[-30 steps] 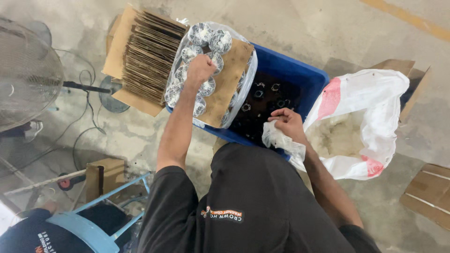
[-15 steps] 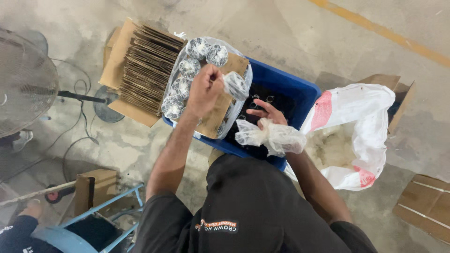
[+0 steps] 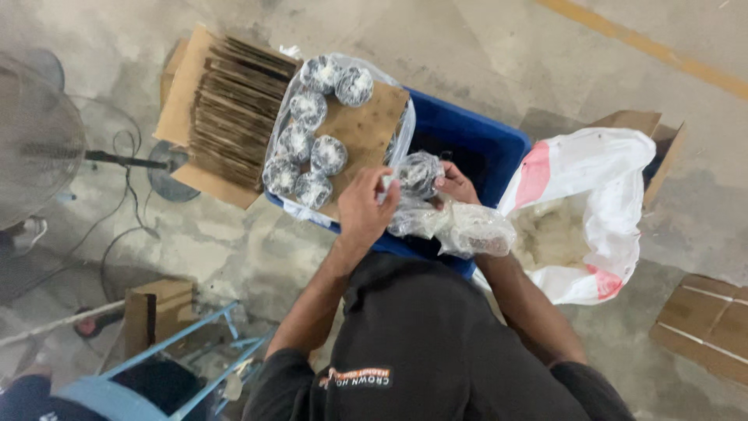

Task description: The person works at a multi-spindle winding machine, fitting small black-and-orange rotor-like components into the machine stations and manipulating them by hand. They then unwrap round bubble-wrapped components from a cardboard box and place them into a blue plastic bin, before returning to the machine and using a hand tool on a machine station.

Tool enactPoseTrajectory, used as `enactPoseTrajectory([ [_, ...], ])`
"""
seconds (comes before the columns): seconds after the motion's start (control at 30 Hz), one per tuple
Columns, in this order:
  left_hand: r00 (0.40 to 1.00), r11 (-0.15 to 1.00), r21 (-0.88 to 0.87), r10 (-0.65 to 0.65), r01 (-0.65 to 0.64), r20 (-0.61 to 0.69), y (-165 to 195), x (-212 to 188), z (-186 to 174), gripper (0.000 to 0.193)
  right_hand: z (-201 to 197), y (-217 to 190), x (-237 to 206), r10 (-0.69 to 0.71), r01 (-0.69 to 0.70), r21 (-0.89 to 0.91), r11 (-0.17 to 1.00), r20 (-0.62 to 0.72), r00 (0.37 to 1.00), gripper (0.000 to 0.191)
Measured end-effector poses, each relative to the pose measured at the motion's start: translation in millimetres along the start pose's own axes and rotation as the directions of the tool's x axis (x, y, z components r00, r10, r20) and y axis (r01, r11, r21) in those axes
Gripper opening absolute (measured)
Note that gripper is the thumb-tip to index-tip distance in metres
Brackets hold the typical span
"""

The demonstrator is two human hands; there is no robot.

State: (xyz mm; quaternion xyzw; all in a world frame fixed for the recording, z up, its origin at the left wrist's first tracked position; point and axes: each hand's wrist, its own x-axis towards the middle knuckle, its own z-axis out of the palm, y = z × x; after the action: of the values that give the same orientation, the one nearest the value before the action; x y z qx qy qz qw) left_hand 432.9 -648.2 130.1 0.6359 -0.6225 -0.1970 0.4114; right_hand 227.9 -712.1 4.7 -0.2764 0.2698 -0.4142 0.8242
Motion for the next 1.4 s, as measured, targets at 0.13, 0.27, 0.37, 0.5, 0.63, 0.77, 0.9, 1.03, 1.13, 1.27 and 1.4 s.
enactPoseTrajectory([
  [0.13, 0.973, 0.965, -0.233, -0.068, 0.12, 0.219, -12, -12, 25, 0.021, -7, 9, -17, 0.007, -0.007, 0.009, 1.0, -0.026, 1.0, 0.037],
  [0.27, 0.874, 0.745, -0.495, -0.248, 0.448, 0.418, -32, -12, 42, 0.025, -5, 2, -32, 0.006, -0.017, -0.119, 0.993, -0.091, 0.996, 0.033],
  [0.37, 0.839, 0.658, -0.529, -0.343, 0.535, 0.422, -39, -17, 57, 0.024, 0, -5, -41, -0.021, -0.007, -0.203, 0.979, -0.134, 0.991, 0.034],
  [0.5, 0.814, 0.654, -0.493, -0.395, 0.574, 0.425, -46, -24, 72, 0.017, 11, -6, -50, 0.009, -0.063, -0.267, 0.962, -0.198, 0.98, 0.033],
  [0.63, 0.832, 0.667, -0.505, -0.366, 0.547, 0.417, -49, -31, 86, 0.014, 30, -3, -53, -0.138, -0.025, -0.417, 0.908, -0.357, 0.924, 0.036],
  [0.77, 0.823, 0.593, -0.574, -0.351, 0.565, 0.448, -42, -42, 93, 0.014, 47, 3, -62, -0.382, 0.11, -0.791, 0.602, -0.164, 0.909, 0.037],
  [0.9, 0.912, 0.825, -0.436, -0.21, 0.359, 0.352, -46, -35, 67, 0.014, 38, 11, -72, -0.216, -0.097, -0.849, 0.52, -0.241, 0.946, 0.021],
  [1.03, 0.95, 0.894, 0.324, -0.306, 0.308, -0.06, -84, 1, 5, 0.019, 10, 16, -73, -0.182, -0.091, -0.784, 0.614, -0.253, 0.95, 0.021],
  [1.13, 0.901, 0.776, 0.471, -0.42, 0.42, -0.112, -124, 30, -30, 0.026, -2, 14, -70, -0.005, -0.22, -0.612, 0.76, -0.344, 0.939, 0.03],
  [1.27, 0.838, 0.785, 0.32, -0.543, 0.53, -0.055, -150, 48, -36, 0.029, 5, 12, -60, 0.109, -0.268, -0.6, 0.753, -0.288, 0.951, 0.022],
  [1.4, 0.846, 0.846, 0.064, -0.532, 0.53, 0.025, -145, 52, -35, 0.026, 25, 9, -53, 0.101, -0.227, -0.647, 0.728, -0.226, 0.969, 0.047],
])
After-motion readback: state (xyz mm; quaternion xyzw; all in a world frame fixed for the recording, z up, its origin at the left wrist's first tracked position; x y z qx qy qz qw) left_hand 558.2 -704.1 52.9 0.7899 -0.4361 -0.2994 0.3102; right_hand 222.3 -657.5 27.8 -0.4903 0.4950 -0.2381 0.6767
